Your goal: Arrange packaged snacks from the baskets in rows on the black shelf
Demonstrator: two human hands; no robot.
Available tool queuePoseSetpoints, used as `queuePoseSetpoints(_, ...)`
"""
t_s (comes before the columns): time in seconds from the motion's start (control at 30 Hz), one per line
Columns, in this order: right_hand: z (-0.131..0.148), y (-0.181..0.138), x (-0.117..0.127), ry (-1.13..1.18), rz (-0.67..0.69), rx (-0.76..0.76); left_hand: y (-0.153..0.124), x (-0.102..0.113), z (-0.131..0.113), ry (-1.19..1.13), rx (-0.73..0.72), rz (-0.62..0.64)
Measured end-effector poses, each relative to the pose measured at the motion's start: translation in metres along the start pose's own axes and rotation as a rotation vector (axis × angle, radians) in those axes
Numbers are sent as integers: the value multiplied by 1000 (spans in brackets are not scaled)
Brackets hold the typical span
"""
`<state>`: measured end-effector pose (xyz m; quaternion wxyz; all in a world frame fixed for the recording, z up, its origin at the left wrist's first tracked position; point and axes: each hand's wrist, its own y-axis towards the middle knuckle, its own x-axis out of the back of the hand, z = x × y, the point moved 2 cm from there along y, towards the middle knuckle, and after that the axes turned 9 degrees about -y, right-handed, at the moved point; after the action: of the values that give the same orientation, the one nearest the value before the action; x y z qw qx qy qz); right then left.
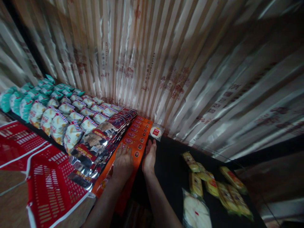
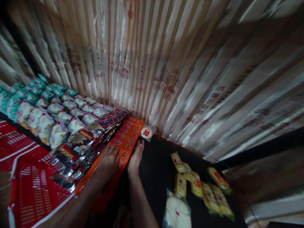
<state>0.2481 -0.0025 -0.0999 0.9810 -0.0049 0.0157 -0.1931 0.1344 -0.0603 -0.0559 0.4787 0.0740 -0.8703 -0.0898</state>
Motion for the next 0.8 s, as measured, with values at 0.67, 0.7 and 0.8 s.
queuePoseSetpoints(0.67, -1, 87, 38, -1065, 66, 570, 1, -13, -33, -273, -180, -206)
queuePoseSetpoints(0.7, 1, 85, 39, -1050, 63, 573, 1, -13, -34, -269, -180, -206)
queuePoseSetpoints(0.8, 11, 72, 43, -974, 37, 581, 0, -13, -40, -262, -177, -185)
